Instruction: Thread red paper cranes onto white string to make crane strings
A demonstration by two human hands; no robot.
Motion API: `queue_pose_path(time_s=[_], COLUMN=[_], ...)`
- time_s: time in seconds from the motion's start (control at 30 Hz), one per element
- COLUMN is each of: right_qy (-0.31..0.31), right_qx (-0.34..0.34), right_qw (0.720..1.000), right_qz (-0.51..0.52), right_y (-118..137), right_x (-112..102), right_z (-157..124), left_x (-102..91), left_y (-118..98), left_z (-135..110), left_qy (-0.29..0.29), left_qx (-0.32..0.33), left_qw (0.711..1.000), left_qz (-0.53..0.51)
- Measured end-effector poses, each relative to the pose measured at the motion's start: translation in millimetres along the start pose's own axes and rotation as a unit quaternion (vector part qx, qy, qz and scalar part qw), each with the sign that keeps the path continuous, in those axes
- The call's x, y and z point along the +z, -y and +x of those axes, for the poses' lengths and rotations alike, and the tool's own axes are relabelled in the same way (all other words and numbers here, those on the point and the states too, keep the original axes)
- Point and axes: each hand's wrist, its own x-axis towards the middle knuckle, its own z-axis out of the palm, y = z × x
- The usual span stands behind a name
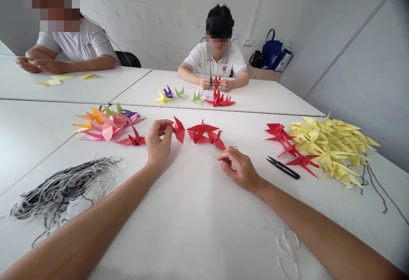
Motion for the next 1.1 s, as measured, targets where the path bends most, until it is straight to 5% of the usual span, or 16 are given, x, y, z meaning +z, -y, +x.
queue_pose_path(time_s=[0.1, 0.23, 0.33, 0.43, 0.53, 0.93, 1.1], right_qy=[0.002, 0.009, 0.020, 0.029, 0.039, 0.052, 0.048], right_qx=[-0.002, 0.009, 0.013, 0.012, 0.010, 0.009, 0.012], right_qw=[1.000, 1.000, 1.000, 0.999, 0.999, 0.998, 0.999], right_qz=[-0.001, 0.000, -0.002, -0.004, -0.004, -0.013, -0.005], right_y=[1, 2, 2, 3, 4, 6, 5], right_x=[0, 0, 1, 1, 0, 0, -1], right_z=[0, 0, 1, 1, 1, 3, 3], left_x=[0.2, 2.6, 3.9, 5.8, 7.9, 9.4, 4.7], left_y=[12, 10, -2, -12, -12, -4, -11], left_z=[5, 1, -7, -15, -17, -15, -15], left_qy=[0.030, 0.050, 0.068, 0.128, 0.177, 0.241, 0.157], left_qx=[-0.060, -0.037, 0.082, 0.253, 0.313, 0.305, 0.269], left_qw=[0.997, 0.996, 0.987, 0.935, 0.893, 0.887, 0.930], left_qz=[0.035, 0.057, 0.124, 0.214, 0.271, 0.251, 0.193])
